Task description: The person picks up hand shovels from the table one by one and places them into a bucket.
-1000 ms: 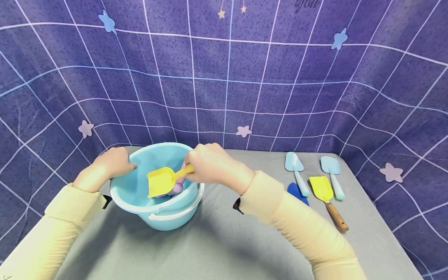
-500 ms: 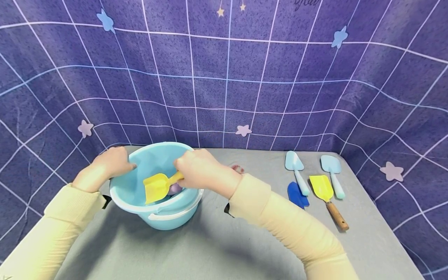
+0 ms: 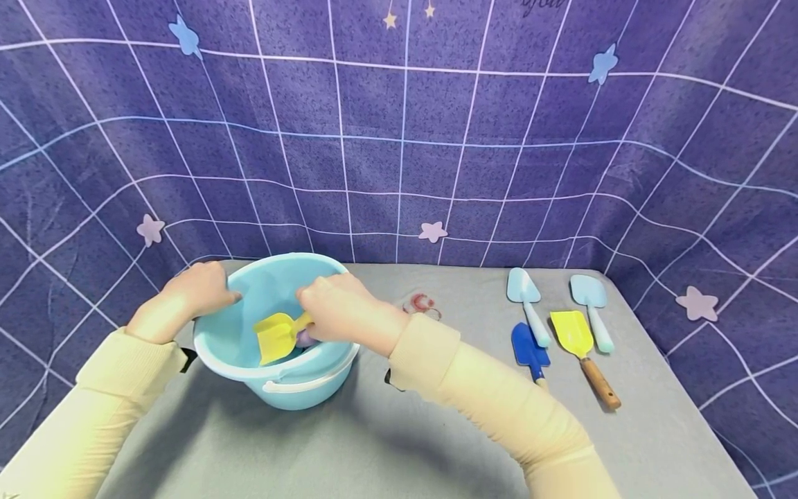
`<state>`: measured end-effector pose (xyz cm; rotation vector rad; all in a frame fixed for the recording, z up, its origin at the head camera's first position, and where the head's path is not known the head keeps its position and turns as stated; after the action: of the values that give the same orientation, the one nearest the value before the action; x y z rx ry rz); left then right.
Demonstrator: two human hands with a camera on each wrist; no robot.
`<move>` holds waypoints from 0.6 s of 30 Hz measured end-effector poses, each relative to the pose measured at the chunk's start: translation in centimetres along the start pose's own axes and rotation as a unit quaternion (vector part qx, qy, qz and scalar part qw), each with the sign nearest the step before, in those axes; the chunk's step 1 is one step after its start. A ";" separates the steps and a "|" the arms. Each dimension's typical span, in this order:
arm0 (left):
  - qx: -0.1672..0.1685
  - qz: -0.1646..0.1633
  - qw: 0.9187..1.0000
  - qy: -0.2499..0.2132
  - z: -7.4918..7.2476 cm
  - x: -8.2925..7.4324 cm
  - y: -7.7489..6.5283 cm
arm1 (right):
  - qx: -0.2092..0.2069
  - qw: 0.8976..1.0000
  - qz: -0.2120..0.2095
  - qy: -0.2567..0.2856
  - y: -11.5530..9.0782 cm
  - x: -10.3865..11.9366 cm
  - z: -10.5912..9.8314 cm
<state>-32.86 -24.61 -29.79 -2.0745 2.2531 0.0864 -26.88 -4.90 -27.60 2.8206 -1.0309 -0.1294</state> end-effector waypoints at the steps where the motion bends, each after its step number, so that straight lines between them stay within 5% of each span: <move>1: -0.001 0.000 1.000 0.000 0.0 0.0 0.0 | 0.001 1.000 0.001 0.003 0.1 0.0 0.2; 18: 0.009 -0.014 1.000 -0.012 0.1 0.1 0.0 | 0.027 0.999 -0.003 0.017 1.6 0.0 2.1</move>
<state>-32.89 -24.68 -29.89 -2.0848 2.2011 0.0902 -28.15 -6.30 -29.47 2.8637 -1.0350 -0.0544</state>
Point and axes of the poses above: each hand's wrist, its own y-axis towards the middle knuckle, its own z-axis out of the palm, x = y × z, the point moved 7 cm from there along y, towards the middle knuckle, and after that the axes turned 1 degree about z, right-handed, at the moved point
